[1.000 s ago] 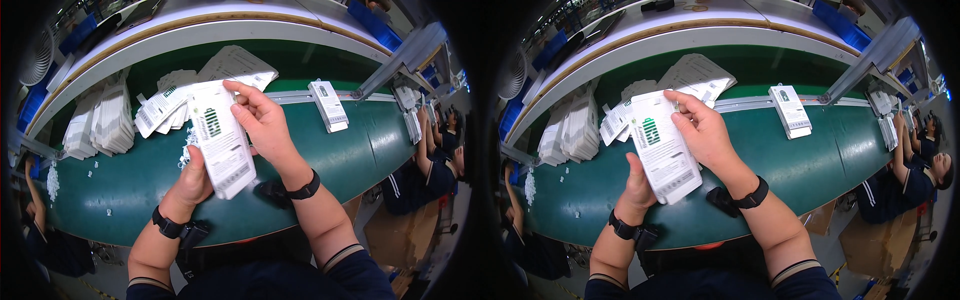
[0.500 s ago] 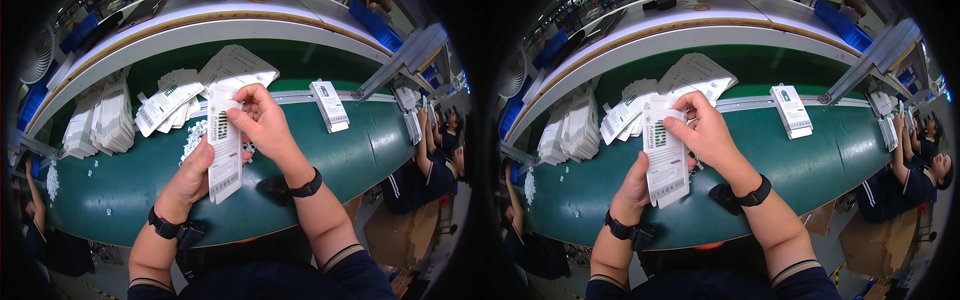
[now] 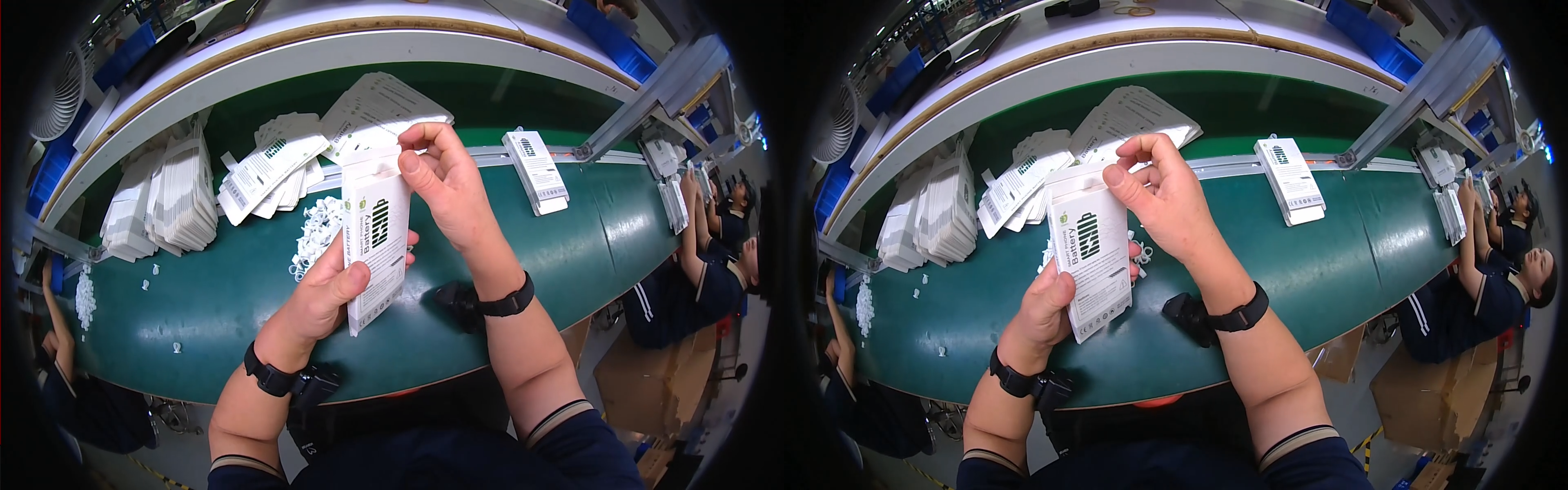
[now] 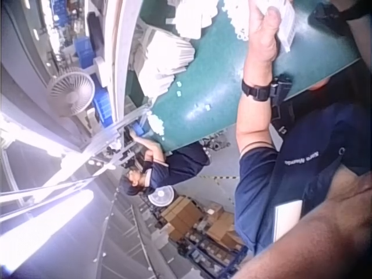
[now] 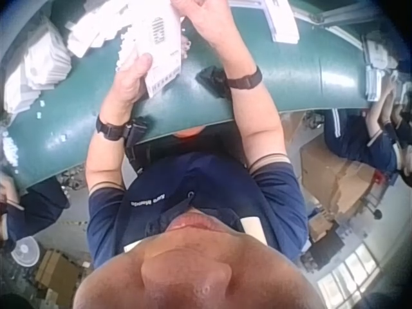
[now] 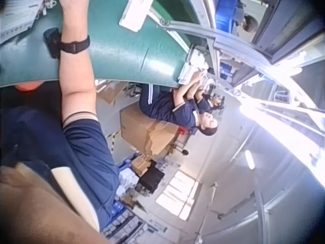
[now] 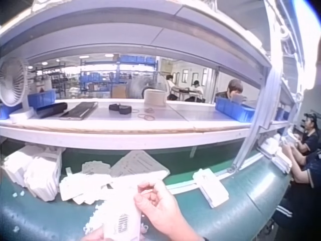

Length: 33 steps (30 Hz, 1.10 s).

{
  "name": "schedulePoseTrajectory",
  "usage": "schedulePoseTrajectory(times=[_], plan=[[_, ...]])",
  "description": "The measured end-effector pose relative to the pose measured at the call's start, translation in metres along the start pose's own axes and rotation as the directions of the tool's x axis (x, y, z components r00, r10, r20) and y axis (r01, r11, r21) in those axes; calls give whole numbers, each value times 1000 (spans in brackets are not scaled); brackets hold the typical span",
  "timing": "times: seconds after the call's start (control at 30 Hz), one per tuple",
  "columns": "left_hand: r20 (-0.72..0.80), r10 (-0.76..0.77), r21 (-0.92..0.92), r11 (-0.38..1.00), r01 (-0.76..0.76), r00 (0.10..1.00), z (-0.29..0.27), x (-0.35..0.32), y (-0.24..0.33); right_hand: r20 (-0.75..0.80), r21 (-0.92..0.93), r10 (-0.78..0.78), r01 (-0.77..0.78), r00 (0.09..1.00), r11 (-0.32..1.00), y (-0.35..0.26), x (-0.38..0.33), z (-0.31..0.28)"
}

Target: Sorting and packaging plastic accessories and battery information cards on an electronics production assembly line.

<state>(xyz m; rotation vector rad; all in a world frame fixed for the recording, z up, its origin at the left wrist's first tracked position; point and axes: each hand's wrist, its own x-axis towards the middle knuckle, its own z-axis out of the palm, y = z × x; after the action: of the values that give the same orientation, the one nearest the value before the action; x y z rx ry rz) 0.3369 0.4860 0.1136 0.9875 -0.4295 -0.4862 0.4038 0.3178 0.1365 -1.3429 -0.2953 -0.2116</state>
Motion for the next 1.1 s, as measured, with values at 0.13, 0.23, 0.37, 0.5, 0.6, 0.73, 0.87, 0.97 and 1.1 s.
schedulePoseTrajectory(times=[0.13,0.23,0.37,0.5,0.6,0.73,0.87,0.97,1.1], plan=[[-7,40,-50,998,-40,999,0,0,1,170,-106,83,-65,982,992,2,0,-8],[6,18,-169,986,-16,1000,1,1,1,205,-118,150,-128,967,985,0,-2,-11],[-205,46,-72,995,-62,978,-6,0,-8,151,-215,77,-43,986,976,0,-4,-8],[-257,88,10,996,-89,962,-11,0,-11,133,-160,88,-66,987,985,0,-6,-1],[-303,196,34,980,-195,932,-8,7,-7,139,53,104,-113,985,992,-4,-6,6],[-354,379,157,925,-346,855,7,13,5,163,-2,175,-177,971,984,-2,-4,-2],[-308,448,300,883,-361,840,5,11,11,171,-80,186,-174,968,981,-1,-4,-2],[-327,409,345,891,-295,852,-9,6,12,177,-176,189,-158,966,972,-3,-4,-2],[-397,342,323,921,-219,852,-14,4,15,148,-236,169,-131,974,963,-7,-8,2]])
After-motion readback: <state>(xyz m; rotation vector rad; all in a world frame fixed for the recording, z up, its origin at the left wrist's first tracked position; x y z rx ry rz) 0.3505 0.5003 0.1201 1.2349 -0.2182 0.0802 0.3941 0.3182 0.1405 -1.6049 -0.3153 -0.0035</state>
